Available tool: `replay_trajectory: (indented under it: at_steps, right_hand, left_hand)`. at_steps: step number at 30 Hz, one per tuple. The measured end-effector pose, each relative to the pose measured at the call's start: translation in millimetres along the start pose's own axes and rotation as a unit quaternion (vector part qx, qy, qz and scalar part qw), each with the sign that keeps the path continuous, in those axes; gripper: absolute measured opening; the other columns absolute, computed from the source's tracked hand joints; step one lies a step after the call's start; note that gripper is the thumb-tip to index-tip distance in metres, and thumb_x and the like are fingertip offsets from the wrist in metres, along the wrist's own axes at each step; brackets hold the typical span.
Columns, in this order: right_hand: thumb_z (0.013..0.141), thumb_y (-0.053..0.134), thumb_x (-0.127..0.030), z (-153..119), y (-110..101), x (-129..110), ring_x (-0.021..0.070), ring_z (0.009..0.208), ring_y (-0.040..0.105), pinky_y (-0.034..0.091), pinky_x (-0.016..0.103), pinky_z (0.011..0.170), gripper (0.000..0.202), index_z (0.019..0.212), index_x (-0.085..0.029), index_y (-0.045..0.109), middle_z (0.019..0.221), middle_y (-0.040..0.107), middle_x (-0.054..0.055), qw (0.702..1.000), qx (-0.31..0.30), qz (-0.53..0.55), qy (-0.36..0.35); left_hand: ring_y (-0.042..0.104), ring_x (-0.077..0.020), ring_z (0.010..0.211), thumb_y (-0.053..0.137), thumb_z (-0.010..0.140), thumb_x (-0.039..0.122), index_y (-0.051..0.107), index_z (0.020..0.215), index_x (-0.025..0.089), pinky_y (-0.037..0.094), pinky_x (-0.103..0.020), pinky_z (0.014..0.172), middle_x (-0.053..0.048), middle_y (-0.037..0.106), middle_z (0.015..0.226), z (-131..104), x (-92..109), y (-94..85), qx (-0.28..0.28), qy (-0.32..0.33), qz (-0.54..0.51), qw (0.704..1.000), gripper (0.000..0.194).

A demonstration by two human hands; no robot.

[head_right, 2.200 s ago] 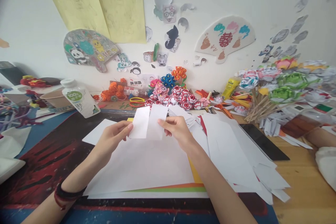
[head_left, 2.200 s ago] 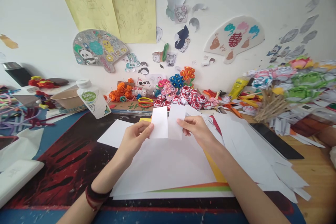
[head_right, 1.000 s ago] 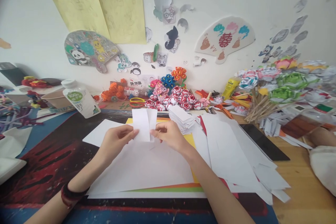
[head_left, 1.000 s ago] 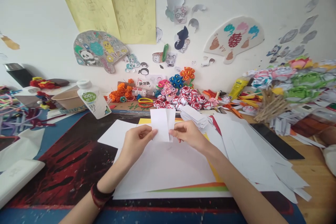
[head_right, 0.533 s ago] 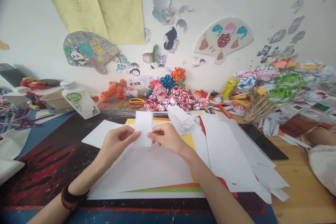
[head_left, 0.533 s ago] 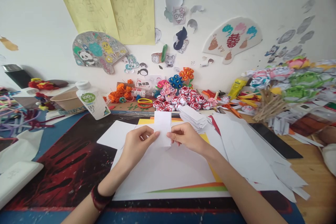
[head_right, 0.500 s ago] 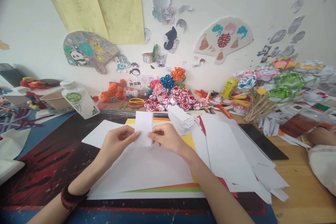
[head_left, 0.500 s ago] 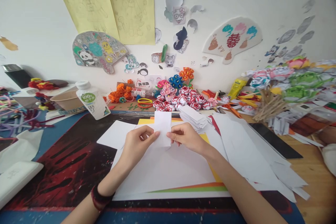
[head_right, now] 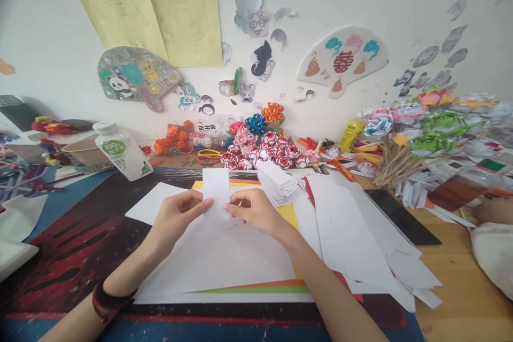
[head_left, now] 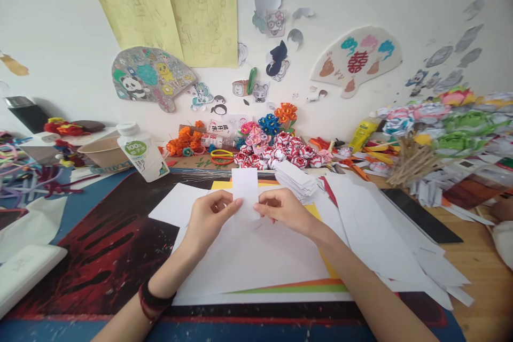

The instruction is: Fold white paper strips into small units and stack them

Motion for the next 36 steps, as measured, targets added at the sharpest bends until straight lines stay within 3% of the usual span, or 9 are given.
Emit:
replay_trajectory:
  at_steps: [5, 8, 14, 21, 24, 26, 31, 33, 36]
  right_hand:
    - [0.08, 0.064, -0.048, 3, -5, 3, 0.011, 0.06, 0.053, 0.042, 0.022, 0.053, 0.032, 0.079, -0.016, 0.066, 0.078, 0.061, 0.003, 0.999, 0.033, 0.015, -0.005]
    - [0.084, 0.052, -0.059, 2, -9, 12, 0.0112, 0.058, 0.054, 0.043, 0.024, 0.053, 0.047, 0.085, -0.015, 0.068, 0.078, 0.06, 0.005, 0.992, 0.021, 0.109, 0.056]
    - [0.083, 0.051, -0.061, -5, -3, 21, 0.0103, 0.055, 0.052, 0.04, 0.022, 0.051, 0.053, 0.081, -0.011, 0.068, 0.069, 0.059, 0.005, 0.962, -0.072, 0.212, 0.157]
    - [0.076, 0.068, -0.047, -5, 0, 12, 0.0088, 0.053, 0.049, 0.036, 0.021, 0.05, 0.035, 0.068, -0.014, 0.059, 0.061, 0.051, -0.002, 0.962, -0.124, 0.204, 0.136]
    - [0.076, 0.069, -0.043, -3, -9, 10, 0.0088, 0.051, 0.047, 0.033, 0.022, 0.05, 0.033, 0.065, -0.014, 0.059, 0.056, 0.049, -0.003, 0.973, -0.09, 0.18, 0.114]
    - [0.076, 0.069, -0.042, -2, -19, 6, 0.0083, 0.051, 0.043, 0.031, 0.023, 0.05, 0.033, 0.062, -0.014, 0.059, 0.054, 0.048, -0.003, 0.981, -0.027, 0.171, 0.088]
    - [0.078, 0.068, -0.04, -4, -43, 3, 0.0074, 0.049, 0.032, 0.023, 0.025, 0.049, 0.035, 0.057, -0.015, 0.055, 0.052, 0.041, -0.005, 0.965, 0.178, 0.187, 0.036]
    - [0.078, 0.068, -0.04, -4, -44, 5, 0.0078, 0.05, 0.031, 0.022, 0.026, 0.05, 0.036, 0.056, -0.015, 0.054, 0.051, 0.04, -0.005, 0.954, 0.222, 0.202, 0.019]
    - [0.077, 0.068, -0.04, -4, -41, 9, 0.0081, 0.051, 0.032, 0.024, 0.026, 0.05, 0.034, 0.058, -0.015, 0.057, 0.052, 0.041, -0.004, 0.94, 0.262, 0.218, 0.01]
  left_hand:
    - [0.043, -0.0103, 0.052, 0.065, 0.077, 0.045, 0.065, 0.073, 0.017, 0.031, -0.022, 0.049, 0.002, 0.055, 0.06, 0, 4, -2.3, 0.013, 0.043, 0.002, 0.999, 0.029]
    - [0.046, -0.011, 0.056, 0.066, 0.08, 0.038, 0.065, 0.07, 0.017, 0.036, -0.023, 0.052, 0.001, 0.058, 0.063, -2, 16, -9.9, 0.043, 0.15, 0.051, 0.986, 0.023]
    - [0.056, -0.0139, 0.072, 0.059, 0.086, 0.015, 0.072, 0.092, 0.023, 0.044, -0.027, 0.064, -0.004, 0.065, 0.078, -21, 42, -9.2, 0.005, 0.433, 0.146, 0.889, 0.016]
    - [0.05, -0.0126, 0.065, 0.063, 0.082, 0.011, 0.069, 0.096, 0.025, 0.041, -0.026, 0.058, -0.002, 0.066, 0.078, -36, 48, 4.8, -0.002, 0.55, 0.26, 0.794, 0.02]
    - [0.053, -0.0137, 0.071, 0.064, 0.081, 0.011, 0.067, 0.102, 0.026, 0.044, -0.027, 0.064, -0.002, 0.068, 0.086, -32, 42, 6.6, -0.017, 0.528, 0.296, 0.796, 0.026]
    - [0.055, -0.0151, 0.077, 0.063, 0.083, 0.014, 0.066, 0.107, 0.026, 0.045, -0.029, 0.069, -0.003, 0.068, 0.092, -25, 38, 3.3, -0.002, 0.477, 0.298, 0.827, 0.027]
    - [0.058, -0.0172, 0.084, 0.048, 0.093, 0.035, 0.066, 0.104, 0.022, 0.045, -0.027, 0.069, -0.006, 0.067, 0.102, -1, 23, -11.4, 0.034, 0.188, 0.178, 0.965, 0.025]
    - [0.058, -0.017, 0.08, 0.043, 0.092, 0.044, 0.066, 0.101, 0.02, 0.044, -0.026, 0.064, -0.006, 0.068, 0.098, 4, 13, -9.3, 0.001, 0.081, 0.12, 0.989, 0.034]
    - [0.056, -0.016, 0.073, 0.05, 0.087, 0.05, 0.068, 0.092, 0.018, 0.042, -0.025, 0.062, -0.005, 0.067, 0.087, 5, 5, -0.1, -0.056, 0.005, 0.051, 0.997, 0.037]
Point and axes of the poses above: each hand's wrist, its own z-axis towards the middle knuckle, its own y-axis out of the palm, x = y × z, the point moved 5 cm from there along z, towards the middle knuckle
